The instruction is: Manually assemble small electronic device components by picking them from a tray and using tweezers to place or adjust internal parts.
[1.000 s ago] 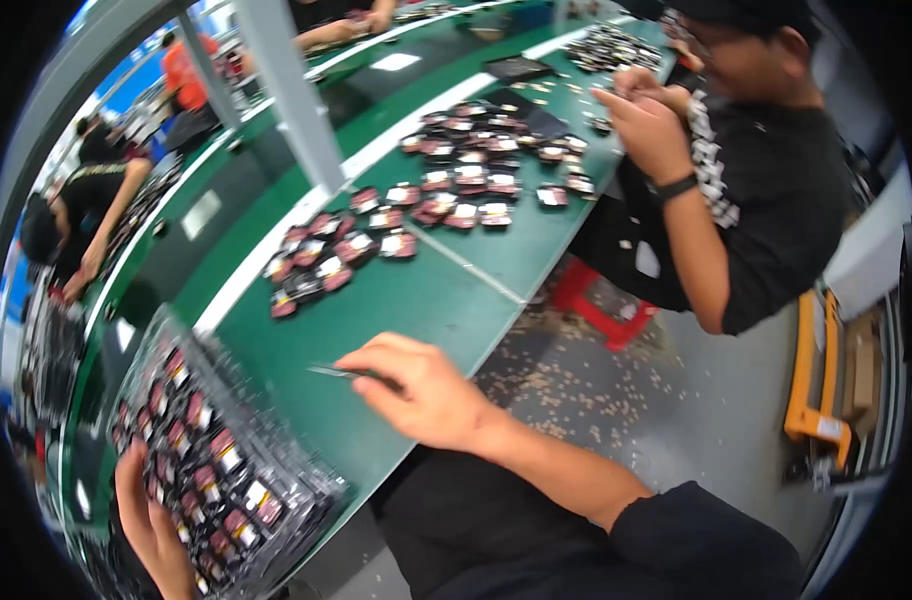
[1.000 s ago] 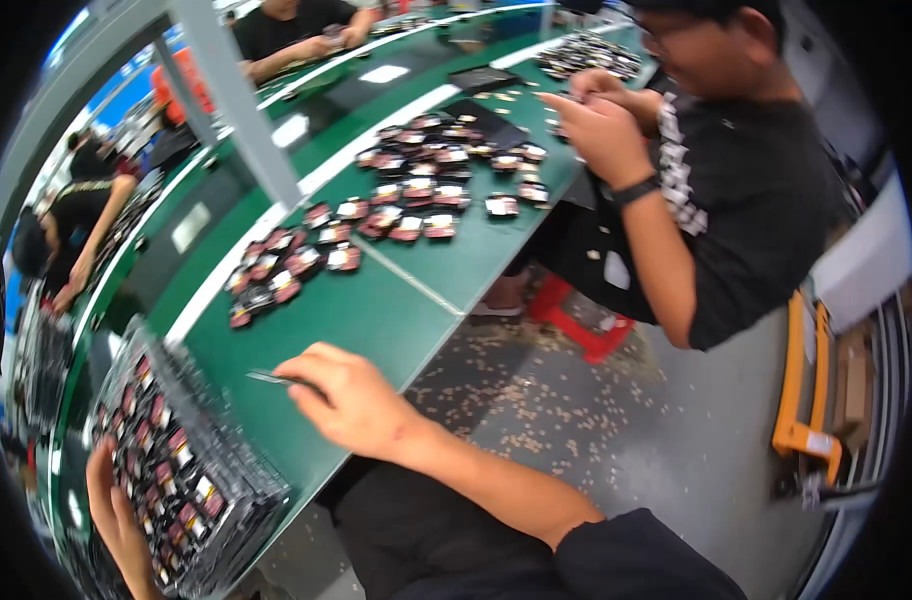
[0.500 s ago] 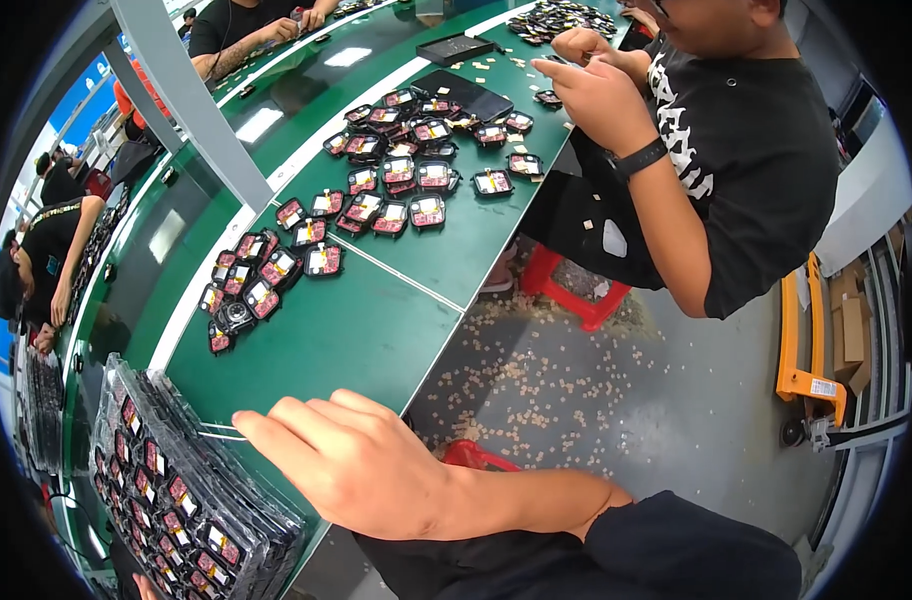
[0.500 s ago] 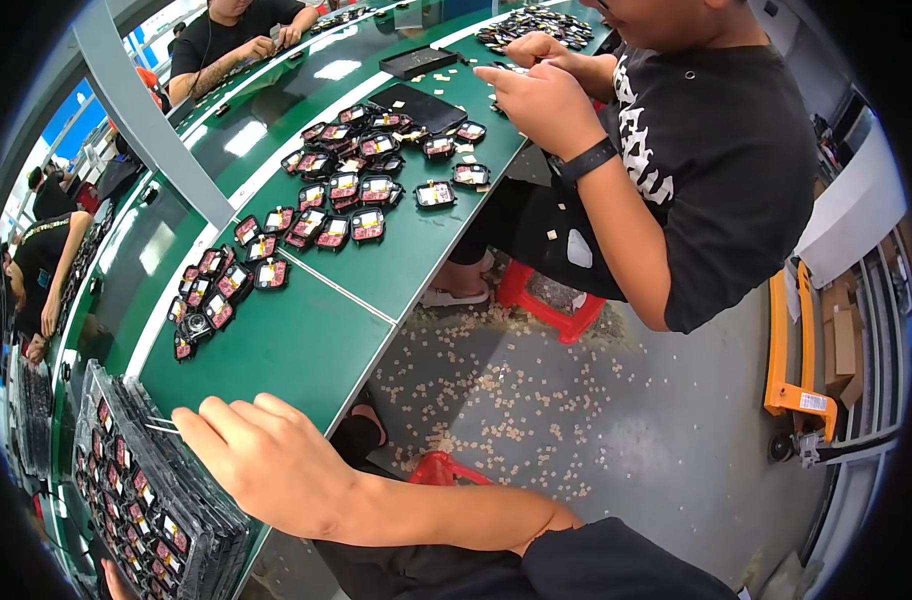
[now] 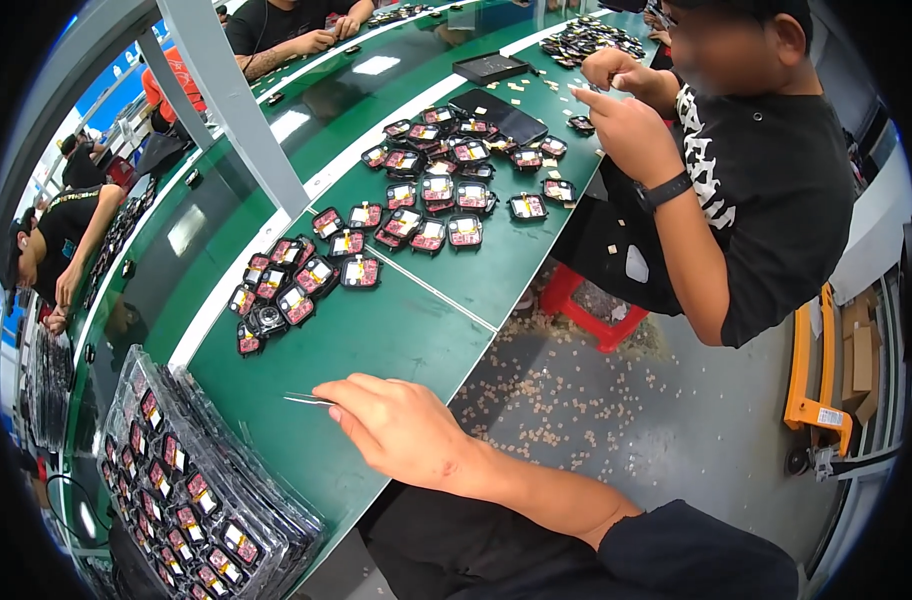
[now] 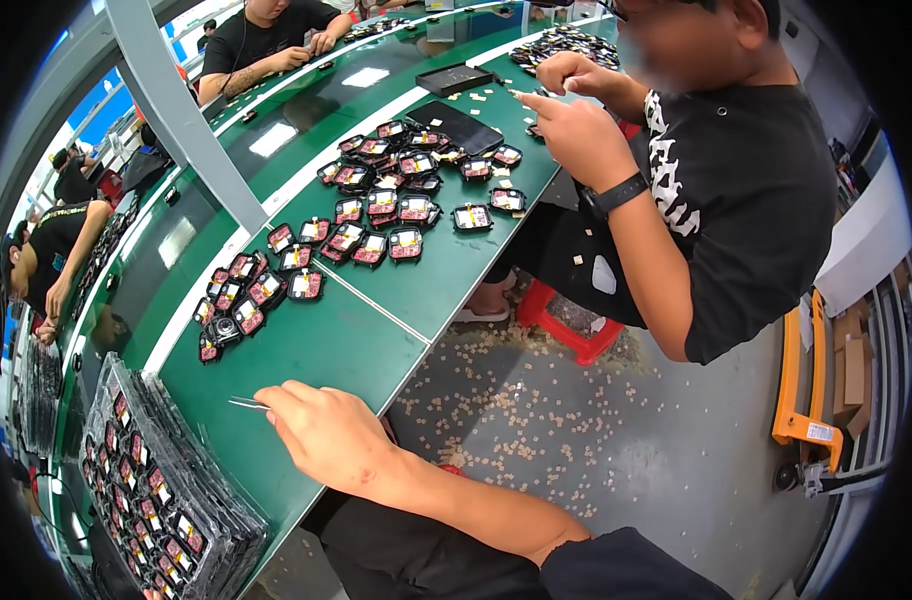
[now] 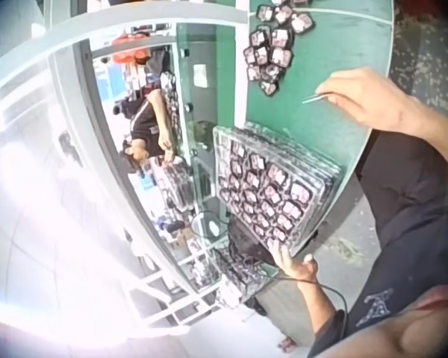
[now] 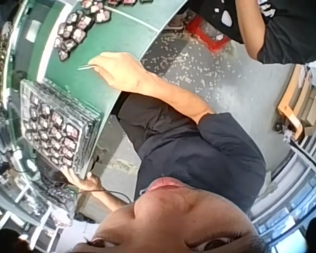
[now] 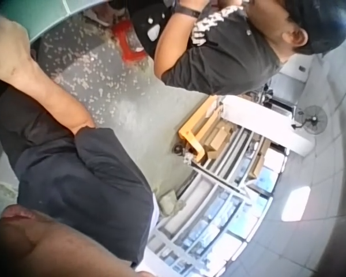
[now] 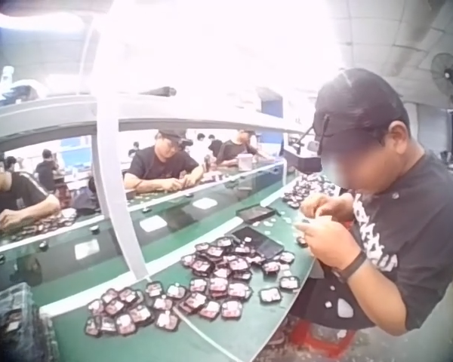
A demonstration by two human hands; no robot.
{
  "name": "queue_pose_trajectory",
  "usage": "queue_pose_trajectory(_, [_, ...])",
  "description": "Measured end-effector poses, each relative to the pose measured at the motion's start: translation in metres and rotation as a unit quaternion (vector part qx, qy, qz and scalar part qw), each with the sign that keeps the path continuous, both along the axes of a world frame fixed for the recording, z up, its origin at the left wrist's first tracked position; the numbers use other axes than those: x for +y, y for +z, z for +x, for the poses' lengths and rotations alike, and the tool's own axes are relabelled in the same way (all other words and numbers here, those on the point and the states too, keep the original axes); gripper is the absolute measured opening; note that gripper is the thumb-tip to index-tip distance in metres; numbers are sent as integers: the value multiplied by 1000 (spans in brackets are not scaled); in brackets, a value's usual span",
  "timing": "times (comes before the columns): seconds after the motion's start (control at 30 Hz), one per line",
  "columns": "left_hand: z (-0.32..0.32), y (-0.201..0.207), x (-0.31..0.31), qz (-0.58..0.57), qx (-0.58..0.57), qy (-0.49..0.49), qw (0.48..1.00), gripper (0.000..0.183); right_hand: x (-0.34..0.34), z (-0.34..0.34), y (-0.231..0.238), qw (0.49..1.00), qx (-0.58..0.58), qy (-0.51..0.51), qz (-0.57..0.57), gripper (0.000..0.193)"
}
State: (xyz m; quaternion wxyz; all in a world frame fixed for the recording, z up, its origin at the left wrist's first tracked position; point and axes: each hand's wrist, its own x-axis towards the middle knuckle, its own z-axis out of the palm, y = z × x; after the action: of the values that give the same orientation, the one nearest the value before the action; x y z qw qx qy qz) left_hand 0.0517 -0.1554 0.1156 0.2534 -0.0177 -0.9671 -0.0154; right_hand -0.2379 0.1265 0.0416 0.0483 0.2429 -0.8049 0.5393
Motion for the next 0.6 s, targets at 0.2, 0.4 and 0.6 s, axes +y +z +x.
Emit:
queue_pose_trajectory(0.2, [3, -6, -1, 8, -41, -6, 999, 66, 0, 2, 2, 1000, 0, 1, -3, 19])
queue_pose_trajectory(0.4, [17, -23, -2, 10, -35, 24, 999, 46, 1, 1, 5, 1000, 18, 5, -5, 21])
queue_pose_trajectory(0.6, [-2, -18, 8, 15, 17, 25, 999, 38, 0, 3, 10, 1000, 7, -16, 13, 19])
